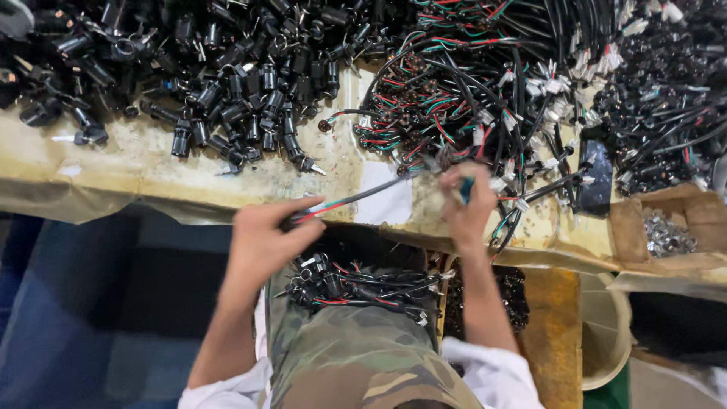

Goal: The person repeatedly picks up black cylindrical components with attached wires from a table, uses blue-handled pliers to cut the wires near the component, and places the trimmed components back on the table. The process is continuous and repetitive throughout the clip.

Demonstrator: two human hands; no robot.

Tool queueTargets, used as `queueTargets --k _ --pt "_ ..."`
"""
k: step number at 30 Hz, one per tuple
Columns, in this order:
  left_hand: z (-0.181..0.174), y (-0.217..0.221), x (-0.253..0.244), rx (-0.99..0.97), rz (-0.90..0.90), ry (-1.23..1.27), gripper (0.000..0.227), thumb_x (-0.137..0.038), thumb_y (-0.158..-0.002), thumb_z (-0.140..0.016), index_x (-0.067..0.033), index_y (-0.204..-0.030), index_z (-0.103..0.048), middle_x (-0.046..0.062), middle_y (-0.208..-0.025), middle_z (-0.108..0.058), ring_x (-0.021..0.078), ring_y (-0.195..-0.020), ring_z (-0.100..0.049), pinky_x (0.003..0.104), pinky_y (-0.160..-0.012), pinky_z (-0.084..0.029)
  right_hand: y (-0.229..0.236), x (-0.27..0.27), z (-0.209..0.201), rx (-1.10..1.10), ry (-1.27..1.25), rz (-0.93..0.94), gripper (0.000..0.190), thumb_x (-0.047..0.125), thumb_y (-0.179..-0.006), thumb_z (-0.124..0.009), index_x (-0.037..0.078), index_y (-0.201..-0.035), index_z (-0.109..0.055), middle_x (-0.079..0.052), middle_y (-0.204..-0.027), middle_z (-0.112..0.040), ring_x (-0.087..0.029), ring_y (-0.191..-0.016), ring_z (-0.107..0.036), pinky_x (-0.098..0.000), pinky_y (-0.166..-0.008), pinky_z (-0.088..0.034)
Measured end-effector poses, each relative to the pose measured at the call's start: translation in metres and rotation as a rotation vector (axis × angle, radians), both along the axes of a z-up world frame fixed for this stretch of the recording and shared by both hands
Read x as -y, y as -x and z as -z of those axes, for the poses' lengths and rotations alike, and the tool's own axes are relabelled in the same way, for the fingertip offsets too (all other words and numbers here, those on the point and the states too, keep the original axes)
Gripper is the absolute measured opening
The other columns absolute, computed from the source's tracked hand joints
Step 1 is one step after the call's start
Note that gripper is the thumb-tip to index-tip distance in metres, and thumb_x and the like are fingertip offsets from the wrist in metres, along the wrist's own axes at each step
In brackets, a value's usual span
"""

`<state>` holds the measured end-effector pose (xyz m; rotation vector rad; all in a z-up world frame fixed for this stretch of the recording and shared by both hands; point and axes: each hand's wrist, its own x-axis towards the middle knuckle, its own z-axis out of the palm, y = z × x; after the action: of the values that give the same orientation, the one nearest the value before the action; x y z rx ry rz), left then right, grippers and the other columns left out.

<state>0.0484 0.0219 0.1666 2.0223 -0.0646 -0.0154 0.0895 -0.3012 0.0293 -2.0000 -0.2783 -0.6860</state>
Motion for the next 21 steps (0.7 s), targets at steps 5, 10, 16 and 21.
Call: queueTargets --k 5,10,16,21 --pt "-0.014 0.039 -0.019 0.171 -0.213 0.793 0.027 -0.019 -0.086 -0.070 -0.0009 -0.106 -0.075 0.011 -0.100 -0.080 0.0154 -0.078 -0.070 0.029 -0.073 -0.056 -0.070 0.080 0.018 0.033 0.572 0.411 0.041 0.035 -0.092 -0.091 0.008 -0.084 -0.062 -0.012 -0.075 -0.062 -0.033 -0.066 -0.062 -0.0423 -0.060 -0.049" --pt "0.051 0.023 -0.020 0.104 0.927 0.819 0.026 -0.020 -0.089 -0.074 -0.0008 -0.106 -0.078 0.015 -0.103 -0.079 0.0293 -0.086 -0.077 0.035 -0.078 -0.061 -0.074 0.075 -0.014 -0.262 0.490 0.369 0.047 0.040 -0.090 -0.094 0.003 -0.086 -0.065 -0.013 -0.071 -0.065 -0.031 -0.060 -0.062 -0.0400 -0.059 -0.049" --pt "0.136 0.049 0.006 0.238 0.859 -0.363 0.046 -0.028 -0.071 -0.077 -0.0004 -0.108 -0.074 0.020 -0.109 -0.072 0.0385 -0.101 -0.067 0.044 -0.084 -0.053 -0.053 0.016 -0.023 -0.018 0.339 0.230 0.041 0.021 -0.084 -0.089 0.002 -0.115 -0.070 -0.013 -0.087 -0.071 -0.026 -0.072 -0.069 -0.0370 -0.069 -0.055" --pt "0.139 -0.020 -0.011 0.033 0.962 -0.216 0.043 -0.029 -0.081 -0.075 -0.0062 -0.117 -0.069 0.018 -0.111 -0.070 0.0353 -0.106 -0.066 0.044 -0.090 -0.051 -0.052 -0.002 -0.018 -0.278 0.354 0.068 0.022 0.009 -0.090 -0.076 0.003 -0.108 -0.065 -0.011 -0.091 -0.076 -0.026 -0.077 -0.074 -0.0354 -0.068 -0.056"
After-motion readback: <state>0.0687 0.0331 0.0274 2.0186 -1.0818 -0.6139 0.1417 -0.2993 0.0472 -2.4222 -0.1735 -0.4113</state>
